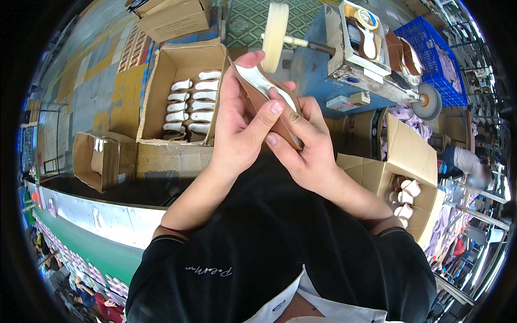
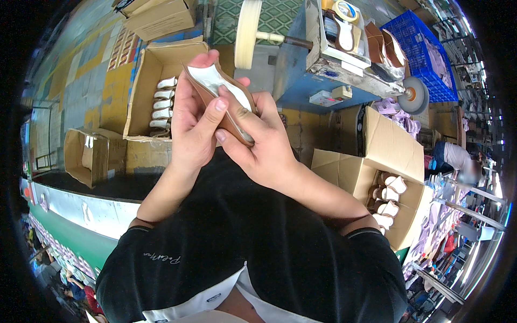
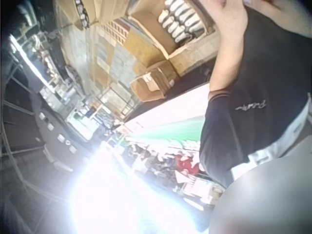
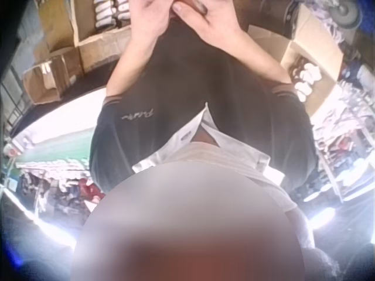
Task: The person repeatedly presses the edges of a brown shoe sole against a rotating buffing wheel to smooth the surface. They rotate the sole in their hands to treat different edges and inspect the result, then place the finished sole into a cardboard box.
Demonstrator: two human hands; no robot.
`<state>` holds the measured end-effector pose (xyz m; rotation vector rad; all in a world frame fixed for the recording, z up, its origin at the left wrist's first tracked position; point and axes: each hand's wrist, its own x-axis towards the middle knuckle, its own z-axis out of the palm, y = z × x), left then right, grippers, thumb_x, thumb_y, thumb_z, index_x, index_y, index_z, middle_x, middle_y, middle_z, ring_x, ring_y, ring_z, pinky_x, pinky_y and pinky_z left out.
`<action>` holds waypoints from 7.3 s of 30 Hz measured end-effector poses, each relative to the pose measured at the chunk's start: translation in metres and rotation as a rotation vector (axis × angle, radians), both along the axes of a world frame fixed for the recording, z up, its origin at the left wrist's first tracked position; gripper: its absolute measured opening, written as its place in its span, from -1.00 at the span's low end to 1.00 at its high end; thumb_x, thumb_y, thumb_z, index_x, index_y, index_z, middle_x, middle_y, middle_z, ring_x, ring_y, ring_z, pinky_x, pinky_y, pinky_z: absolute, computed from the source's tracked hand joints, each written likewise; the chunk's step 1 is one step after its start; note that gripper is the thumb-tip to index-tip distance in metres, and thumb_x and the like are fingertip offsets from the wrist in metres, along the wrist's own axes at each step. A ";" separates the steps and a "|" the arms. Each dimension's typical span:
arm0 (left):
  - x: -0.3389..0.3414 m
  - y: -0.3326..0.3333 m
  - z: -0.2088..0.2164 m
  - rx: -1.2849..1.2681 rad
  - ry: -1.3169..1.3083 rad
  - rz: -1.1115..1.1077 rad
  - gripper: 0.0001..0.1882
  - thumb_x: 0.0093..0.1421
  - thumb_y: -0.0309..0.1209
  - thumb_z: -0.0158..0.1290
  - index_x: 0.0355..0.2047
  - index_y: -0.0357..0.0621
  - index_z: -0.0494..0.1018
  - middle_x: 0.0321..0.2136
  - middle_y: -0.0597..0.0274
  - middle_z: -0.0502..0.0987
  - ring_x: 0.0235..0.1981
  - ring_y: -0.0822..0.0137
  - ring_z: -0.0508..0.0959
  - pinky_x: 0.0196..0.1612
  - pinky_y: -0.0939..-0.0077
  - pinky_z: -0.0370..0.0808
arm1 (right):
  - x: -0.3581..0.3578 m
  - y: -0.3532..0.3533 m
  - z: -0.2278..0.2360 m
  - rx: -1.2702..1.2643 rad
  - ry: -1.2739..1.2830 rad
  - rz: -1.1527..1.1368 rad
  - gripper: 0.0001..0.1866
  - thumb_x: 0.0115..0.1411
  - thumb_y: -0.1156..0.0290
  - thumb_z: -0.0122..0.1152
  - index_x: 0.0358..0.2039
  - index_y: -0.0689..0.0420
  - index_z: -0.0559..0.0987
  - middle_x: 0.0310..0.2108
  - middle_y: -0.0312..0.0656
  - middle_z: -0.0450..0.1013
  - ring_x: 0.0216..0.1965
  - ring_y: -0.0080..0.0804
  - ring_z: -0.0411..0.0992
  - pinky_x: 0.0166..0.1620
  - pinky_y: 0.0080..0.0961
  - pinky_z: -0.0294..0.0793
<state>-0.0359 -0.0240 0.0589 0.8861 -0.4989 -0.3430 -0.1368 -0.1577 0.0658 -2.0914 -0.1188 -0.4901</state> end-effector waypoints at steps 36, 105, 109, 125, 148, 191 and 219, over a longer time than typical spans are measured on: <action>0.013 0.008 0.006 0.073 0.220 0.079 -0.45 0.81 -0.12 -0.23 0.33 -0.34 0.57 0.06 0.05 0.73 -0.23 0.28 0.78 0.02 0.37 0.77 | -0.008 0.014 0.005 -0.221 -0.031 0.020 -0.12 0.33 0.44 0.53 0.62 0.28 0.41 0.21 0.09 0.41 0.14 -0.01 0.39 0.34 -0.16 0.44; -0.006 0.011 -0.009 0.003 0.184 -0.061 -0.03 0.52 -0.52 0.28 0.76 -0.15 -0.04 0.49 0.12 0.40 0.08 0.48 0.63 0.17 0.44 0.63 | -0.002 0.002 -0.017 -0.061 0.022 0.009 -0.26 0.47 0.46 0.37 0.60 0.33 0.40 0.21 0.04 0.49 0.12 -0.11 0.40 0.30 -0.23 0.46; -0.001 0.004 -0.013 0.096 0.077 0.149 -0.39 0.57 -0.50 0.22 0.54 -0.25 0.32 0.09 0.20 0.65 -0.19 0.55 0.64 -0.12 0.53 0.63 | 0.000 0.005 -0.013 -0.107 0.030 0.043 -0.22 0.42 0.45 0.41 0.61 0.32 0.40 0.15 0.06 0.45 0.11 -0.05 0.40 0.28 -0.23 0.47; -0.009 0.002 -0.018 -0.116 0.294 -0.142 -0.08 0.55 -0.47 0.28 0.75 -0.13 0.02 0.16 0.26 0.55 0.19 0.46 0.51 0.34 0.34 0.54 | 0.006 0.008 -0.021 -0.137 0.074 -0.046 -0.27 0.48 0.49 0.34 0.61 0.31 0.41 0.13 0.00 0.47 0.12 -0.14 0.39 0.28 -0.27 0.45; -0.011 0.003 -0.020 -0.127 0.339 -0.117 -0.20 0.66 -0.39 0.13 0.74 -0.04 -0.02 0.34 0.06 0.52 0.35 0.30 0.52 0.48 0.25 0.47 | 0.005 0.006 -0.018 -0.350 -0.009 -0.071 -0.10 0.33 0.44 0.54 0.63 0.21 0.39 0.11 0.07 0.35 0.08 0.03 0.43 0.16 -0.20 0.59; -0.002 0.004 -0.022 -0.089 0.485 0.114 -0.56 0.70 -0.30 0.11 0.44 -0.23 0.43 0.10 0.21 0.69 0.10 0.48 0.65 0.19 0.46 0.63 | 0.003 0.017 -0.009 -0.382 0.043 -0.055 -0.09 0.29 0.45 0.54 0.63 0.23 0.41 0.11 0.03 0.41 0.09 -0.04 0.35 0.23 -0.19 0.47; 0.002 0.049 -0.018 0.117 -0.280 0.124 0.05 0.12 -0.48 0.67 0.51 -0.28 0.28 0.57 -0.12 0.26 0.31 0.23 0.59 0.27 0.28 0.64 | 0.013 -0.032 0.003 0.488 0.129 0.390 -0.24 0.34 0.12 0.55 0.46 0.24 0.64 -0.03 -0.13 0.62 -0.02 -0.34 0.50 0.13 -0.34 0.49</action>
